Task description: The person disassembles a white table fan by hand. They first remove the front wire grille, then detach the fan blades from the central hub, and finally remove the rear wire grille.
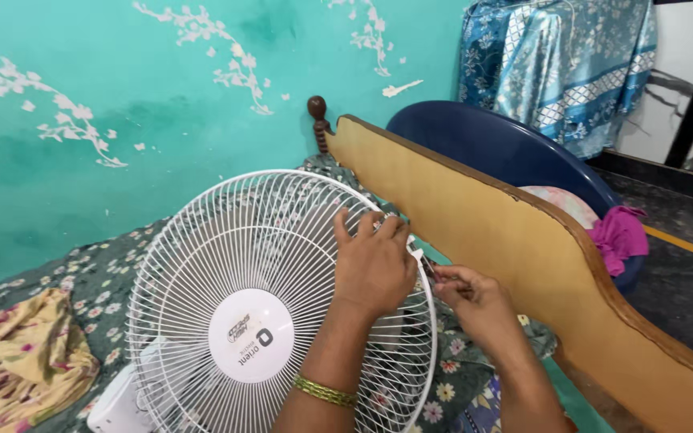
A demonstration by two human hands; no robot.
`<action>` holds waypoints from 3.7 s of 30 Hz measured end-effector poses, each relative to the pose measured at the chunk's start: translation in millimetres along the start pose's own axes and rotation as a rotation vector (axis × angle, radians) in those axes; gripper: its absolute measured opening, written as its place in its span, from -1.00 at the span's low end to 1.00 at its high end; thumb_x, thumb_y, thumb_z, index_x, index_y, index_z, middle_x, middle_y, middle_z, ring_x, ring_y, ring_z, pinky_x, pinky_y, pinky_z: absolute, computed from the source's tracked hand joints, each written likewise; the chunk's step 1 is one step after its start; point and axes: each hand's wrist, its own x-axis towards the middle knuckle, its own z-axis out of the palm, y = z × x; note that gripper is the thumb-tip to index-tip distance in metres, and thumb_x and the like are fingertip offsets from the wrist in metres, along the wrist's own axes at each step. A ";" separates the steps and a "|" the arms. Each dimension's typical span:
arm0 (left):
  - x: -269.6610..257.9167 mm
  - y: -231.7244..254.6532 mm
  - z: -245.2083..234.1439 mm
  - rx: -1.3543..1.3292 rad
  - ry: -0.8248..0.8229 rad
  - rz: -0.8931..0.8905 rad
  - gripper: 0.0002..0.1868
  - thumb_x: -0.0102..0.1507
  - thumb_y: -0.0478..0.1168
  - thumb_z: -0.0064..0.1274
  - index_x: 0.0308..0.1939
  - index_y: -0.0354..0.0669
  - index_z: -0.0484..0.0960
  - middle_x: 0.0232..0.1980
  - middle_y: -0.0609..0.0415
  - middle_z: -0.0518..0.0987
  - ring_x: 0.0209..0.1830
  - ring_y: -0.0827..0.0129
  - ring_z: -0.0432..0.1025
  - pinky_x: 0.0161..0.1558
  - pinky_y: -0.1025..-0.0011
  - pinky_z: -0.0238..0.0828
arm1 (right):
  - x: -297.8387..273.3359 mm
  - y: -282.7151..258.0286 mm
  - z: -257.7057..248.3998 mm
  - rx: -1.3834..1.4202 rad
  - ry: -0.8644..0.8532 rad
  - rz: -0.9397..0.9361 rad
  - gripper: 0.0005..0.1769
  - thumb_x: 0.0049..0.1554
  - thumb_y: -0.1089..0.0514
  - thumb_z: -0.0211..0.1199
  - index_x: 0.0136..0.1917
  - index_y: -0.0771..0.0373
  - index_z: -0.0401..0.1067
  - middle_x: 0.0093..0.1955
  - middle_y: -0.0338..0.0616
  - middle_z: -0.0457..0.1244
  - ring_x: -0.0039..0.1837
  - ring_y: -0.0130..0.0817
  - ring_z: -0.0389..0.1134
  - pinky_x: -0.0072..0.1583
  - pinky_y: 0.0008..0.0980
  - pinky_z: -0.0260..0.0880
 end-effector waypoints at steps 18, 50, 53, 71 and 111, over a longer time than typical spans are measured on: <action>1.5 0.0 2.8 0.031 -0.015 0.001 -0.53 0.19 -0.09 -0.04 0.12 -0.21 0.63 0.21 0.09 0.56 0.31 0.12 0.29 0.44 -0.25 -0.27 | 0.1 -7.5 5.1 0.092 -0.007 0.106 -0.63 0.10 0.20 0.33 0.20 0.19 0.59 -0.23 -0.28 0.32 -0.22 -0.49 0.25 -0.18 -0.45 0.27; 4.3 0.5 10.4 0.079 0.002 0.029 -0.56 0.20 -0.07 -0.04 0.10 -0.13 0.66 0.16 0.16 0.58 0.29 0.21 0.31 0.41 -0.23 -0.24 | -5.2 -20.0 4.9 0.034 0.093 -0.061 -0.70 0.02 0.30 0.41 0.06 0.32 0.57 -0.12 -0.18 0.43 -0.11 -0.50 0.42 -0.04 -0.49 0.48; 2.9 -0.9 11.7 0.077 0.002 0.026 -0.58 0.22 -0.08 -0.04 0.09 -0.13 0.67 0.16 0.17 0.58 0.30 0.23 0.31 0.43 -0.22 -0.25 | -6.4 -21.3 3.6 -0.025 0.099 -0.063 -0.71 0.03 0.30 0.40 0.06 0.32 0.59 -0.14 -0.19 0.44 -0.12 -0.49 0.43 -0.05 -0.49 0.47; 1.6 -0.5 11.5 0.106 0.003 0.027 -0.58 0.22 -0.10 -0.07 0.08 -0.14 0.67 0.14 0.16 0.58 0.28 0.21 0.31 0.42 -0.25 -0.24 | -6.3 -9.6 8.8 0.132 0.072 -0.037 -0.70 0.07 0.27 0.41 0.10 0.38 0.59 -0.16 -0.22 0.41 -0.19 -0.57 0.34 -0.18 -0.54 0.37; 1.1 1.5 11.9 0.112 0.039 0.034 -0.55 0.20 -0.08 -0.03 0.10 -0.16 0.66 0.14 0.15 0.58 0.27 0.19 0.32 0.41 -0.26 -0.21 | 2.9 2.4 16.6 0.336 0.113 0.041 -0.74 0.05 0.29 0.42 0.03 0.41 0.62 -0.12 -0.14 0.45 -0.14 -0.49 0.43 -0.10 -0.47 0.45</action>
